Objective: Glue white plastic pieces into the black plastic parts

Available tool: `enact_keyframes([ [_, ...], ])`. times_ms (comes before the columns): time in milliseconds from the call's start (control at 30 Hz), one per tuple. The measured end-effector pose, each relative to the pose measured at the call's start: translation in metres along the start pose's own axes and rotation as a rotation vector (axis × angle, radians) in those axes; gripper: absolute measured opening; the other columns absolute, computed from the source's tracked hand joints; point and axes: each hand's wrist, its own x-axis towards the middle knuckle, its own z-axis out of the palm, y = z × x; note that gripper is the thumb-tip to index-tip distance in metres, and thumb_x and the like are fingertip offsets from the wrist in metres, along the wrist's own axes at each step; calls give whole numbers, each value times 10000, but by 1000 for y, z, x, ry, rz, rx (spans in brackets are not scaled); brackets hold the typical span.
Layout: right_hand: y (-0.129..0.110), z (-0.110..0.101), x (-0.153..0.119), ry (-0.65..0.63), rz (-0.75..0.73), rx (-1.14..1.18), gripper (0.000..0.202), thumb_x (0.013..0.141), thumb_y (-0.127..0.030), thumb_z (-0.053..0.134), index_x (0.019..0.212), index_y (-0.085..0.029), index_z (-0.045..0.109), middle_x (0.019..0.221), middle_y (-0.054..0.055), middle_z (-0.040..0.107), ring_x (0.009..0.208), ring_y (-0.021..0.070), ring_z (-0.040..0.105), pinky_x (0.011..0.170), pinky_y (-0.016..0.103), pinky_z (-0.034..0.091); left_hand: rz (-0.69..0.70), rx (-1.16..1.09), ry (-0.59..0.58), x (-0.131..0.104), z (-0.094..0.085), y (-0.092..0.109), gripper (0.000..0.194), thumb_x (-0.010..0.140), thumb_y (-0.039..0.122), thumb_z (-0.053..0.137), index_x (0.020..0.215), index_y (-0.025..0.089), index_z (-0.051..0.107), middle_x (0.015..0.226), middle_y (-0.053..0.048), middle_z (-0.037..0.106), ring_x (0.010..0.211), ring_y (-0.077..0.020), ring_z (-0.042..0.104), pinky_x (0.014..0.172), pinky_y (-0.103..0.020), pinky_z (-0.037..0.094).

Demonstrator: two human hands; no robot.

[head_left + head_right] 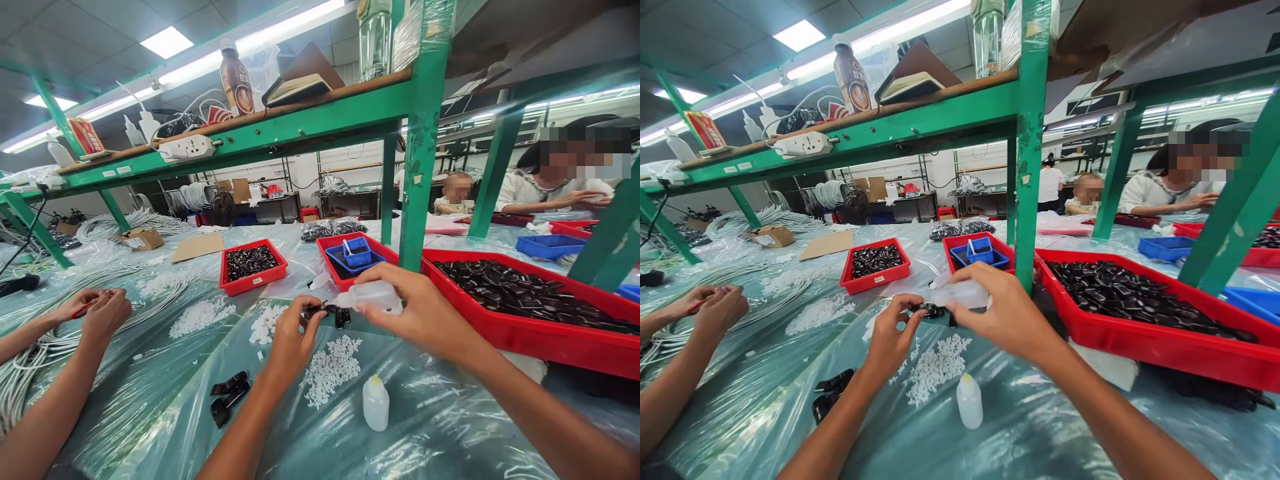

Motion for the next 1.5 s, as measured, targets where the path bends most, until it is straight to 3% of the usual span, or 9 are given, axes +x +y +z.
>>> enact_keyframes([
  [100, 19, -2, 7, 97, 304, 394, 301, 804, -414, 772, 1022, -226, 686, 964, 32, 727, 723, 168, 648, 605, 281, 501, -28, -8, 5, 0, -1, -1, 96, 963, 276, 580, 1026, 208, 605, 953, -42, 720, 863, -161, 686, 685, -239, 520],
  [200, 39, 9, 8, 203, 458, 891, 422, 730, -475, 854, 1035, -225, 705, 1091, 61, 736, 927, 199, 685, 812, 324, 579, -51, -9, -6, 0, 0, -2, 114, 962, 293, 576, 1032, 209, 608, 957, -47, 724, 864, -167, 687, 671, -242, 515],
  [300, 55, 29, 3, 218, 499, 1029, 458, 657, -480, 902, 998, -214, 749, 1198, 73, 720, 1078, 220, 662, 1012, 376, 537, -83, -13, -16, 0, 1, -5, 129, 955, 311, 580, 1028, 209, 609, 952, -51, 726, 826, -170, 684, 654, -251, 514],
  [500, 84, 60, -12, 178, 592, 820, 512, 668, -549, 831, 1028, -195, 741, 1181, 109, 732, 1095, 262, 670, 1019, 447, 512, -143, -46, -20, 1, 0, -14, 155, 946, 348, 593, 1016, 210, 600, 946, -58, 726, 805, -185, 685, 590, -246, 498],
  [800, 137, 83, -30, 197, 571, 336, 339, 588, -217, 774, 889, -190, 621, 905, 80, 727, 935, 279, 696, 954, 477, 518, -167, -70, -13, 4, -2, -20, 187, 970, 381, 553, 1030, 205, 533, 934, -60, 700, 713, -155, 648, 537, -232, 494],
  [1100, 86, 61, -23, 302, 246, 75, 526, 787, -246, 646, 1288, -187, 495, 1374, 152, 500, 1322, 281, 493, 1169, 497, 361, -174, -111, 341, 15, -25, -42, 237, 999, 439, 470, 1070, 216, 433, 845, -3, 597, 591, -112, 551, 472, -207, 448],
  [1200, 52, 44, -1, 167, 138, 69, 354, 910, -273, 556, 1246, -166, 520, 1286, 138, 574, 1162, 221, 610, 1038, 393, 500, -120, 62, 424, 15, -37, -46, 250, 998, 422, 480, 1105, 199, 447, 783, 16, 560, 576, -110, 525, 518, -220, 422],
  [1300, 26, 51, 39, -192, 63, 48, 228, 986, -239, 478, 1155, -134, 589, 1088, 103, 689, 942, 164, 689, 843, 288, 562, -29, 209, 494, 16, -45, -47, 239, 1003, 397, 471, 1116, 186, 455, 801, 5, 555, 608, -118, 535, 573, -242, 422],
  [1500, 12, 152, 91, -865, -44, -172, 35, 863, -127, 719, 898, -129, 718, 879, 32, 727, 852, 174, 688, 819, 315, 556, 151, 343, 552, 17, -45, -47, 186, 1021, 340, 441, 1109, 178, 473, 884, -35, 594, 695, -143, 594, 627, -264, 443],
])
